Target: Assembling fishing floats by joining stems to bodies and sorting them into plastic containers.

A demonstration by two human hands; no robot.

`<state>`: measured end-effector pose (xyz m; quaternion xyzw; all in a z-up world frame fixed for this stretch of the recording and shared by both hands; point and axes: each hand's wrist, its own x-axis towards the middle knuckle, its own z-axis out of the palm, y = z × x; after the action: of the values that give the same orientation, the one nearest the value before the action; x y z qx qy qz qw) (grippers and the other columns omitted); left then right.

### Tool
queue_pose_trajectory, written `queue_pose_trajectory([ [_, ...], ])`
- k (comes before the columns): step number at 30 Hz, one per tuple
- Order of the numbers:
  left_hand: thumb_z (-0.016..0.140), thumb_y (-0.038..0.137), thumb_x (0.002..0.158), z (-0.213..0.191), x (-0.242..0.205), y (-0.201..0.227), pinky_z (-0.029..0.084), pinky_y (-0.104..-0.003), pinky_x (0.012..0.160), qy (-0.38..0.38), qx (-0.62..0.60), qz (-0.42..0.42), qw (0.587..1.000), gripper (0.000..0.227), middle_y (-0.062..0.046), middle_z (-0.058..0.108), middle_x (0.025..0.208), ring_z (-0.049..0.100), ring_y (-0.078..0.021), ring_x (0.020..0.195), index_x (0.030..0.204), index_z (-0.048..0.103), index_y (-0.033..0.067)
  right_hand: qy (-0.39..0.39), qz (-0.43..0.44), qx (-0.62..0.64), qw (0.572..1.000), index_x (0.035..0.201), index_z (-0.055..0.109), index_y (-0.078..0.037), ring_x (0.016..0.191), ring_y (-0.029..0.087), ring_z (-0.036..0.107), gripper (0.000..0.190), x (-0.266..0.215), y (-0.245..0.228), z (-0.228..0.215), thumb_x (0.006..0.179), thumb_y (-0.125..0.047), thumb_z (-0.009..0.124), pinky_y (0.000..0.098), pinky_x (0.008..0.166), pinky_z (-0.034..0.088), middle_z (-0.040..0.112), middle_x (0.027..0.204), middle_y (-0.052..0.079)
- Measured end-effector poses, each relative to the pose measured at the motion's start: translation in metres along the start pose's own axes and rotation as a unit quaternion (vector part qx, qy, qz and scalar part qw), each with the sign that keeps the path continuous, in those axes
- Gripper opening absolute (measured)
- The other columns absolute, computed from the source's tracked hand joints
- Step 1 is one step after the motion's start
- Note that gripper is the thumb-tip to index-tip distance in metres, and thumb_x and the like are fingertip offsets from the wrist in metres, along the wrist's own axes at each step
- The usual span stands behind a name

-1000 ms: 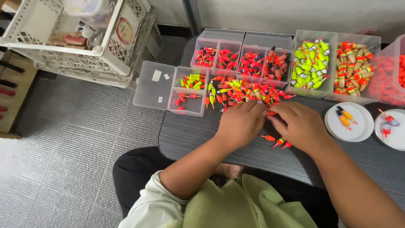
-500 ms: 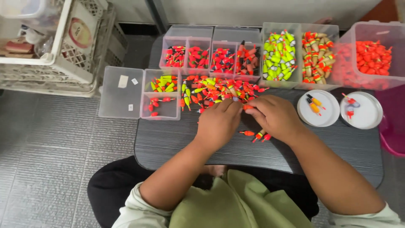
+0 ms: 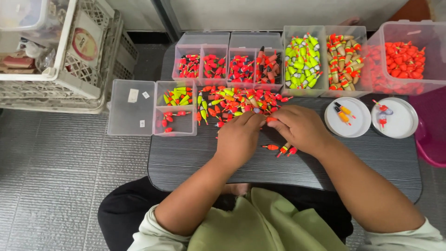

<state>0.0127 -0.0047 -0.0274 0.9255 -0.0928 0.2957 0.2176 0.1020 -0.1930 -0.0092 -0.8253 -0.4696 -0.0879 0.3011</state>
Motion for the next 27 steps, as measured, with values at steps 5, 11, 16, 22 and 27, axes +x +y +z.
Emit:
queue_pose_trajectory([
  [5,0.063,0.021,0.096,-0.007,-0.001,-0.001,0.058,-0.037,0.061,-0.010,-0.004,0.003,1.000,0.011,-0.003,0.067,0.090,0.072,-0.0288,0.079,0.103,0.070,0.0182,-0.005,-0.007,-0.014,1.000,0.099,0.070,-0.010,0.081,0.030,0.069,0.030,-0.002,0.006,0.004,0.104,-0.036,0.056,0.0395,0.071,0.055,0.067,0.081,0.007],
  [11,0.065,0.025,0.097,-0.003,0.000,-0.001,0.058,-0.032,0.063,0.016,0.013,0.007,1.000,0.009,0.000,0.069,0.091,0.072,-0.0242,0.079,0.101,0.072,0.0213,-0.006,-0.011,0.004,1.000,0.097,0.070,-0.011,0.081,0.029,0.071,0.028,-0.002,0.007,0.004,0.105,-0.033,0.054,0.0382,0.073,0.056,0.069,0.081,0.008],
  [16,0.063,0.020,0.099,-0.015,0.011,0.007,0.057,-0.035,0.058,0.008,0.000,-0.005,1.000,0.012,-0.003,0.070,0.090,0.072,-0.0277,0.074,0.103,0.073,0.0171,-0.007,-0.002,-0.011,1.000,0.100,0.070,-0.012,0.080,0.026,0.070,0.029,0.000,0.005,-0.001,0.105,-0.035,0.054,0.0362,0.074,0.056,0.068,0.081,0.006],
  [22,0.067,0.021,0.096,-0.011,0.006,0.003,0.057,-0.032,0.061,0.007,0.022,0.013,1.000,0.008,0.001,0.069,0.089,0.072,-0.0244,0.075,0.101,0.073,0.0202,-0.015,0.017,-0.014,1.000,0.097,0.070,-0.012,0.077,0.026,0.070,0.032,0.000,0.001,-0.003,0.106,-0.037,0.052,0.0362,0.072,0.056,0.066,0.076,0.006],
  [27,0.070,0.022,0.095,-0.011,0.007,0.002,0.058,-0.032,0.063,0.017,0.022,0.017,0.999,0.012,0.000,0.070,0.092,0.073,-0.0239,0.078,0.105,0.075,0.0213,0.018,0.006,-0.001,1.000,0.096,0.071,-0.013,0.077,0.026,0.070,0.031,-0.002,0.001,-0.002,0.105,-0.037,0.053,0.0362,0.072,0.056,0.067,0.077,0.005],
])
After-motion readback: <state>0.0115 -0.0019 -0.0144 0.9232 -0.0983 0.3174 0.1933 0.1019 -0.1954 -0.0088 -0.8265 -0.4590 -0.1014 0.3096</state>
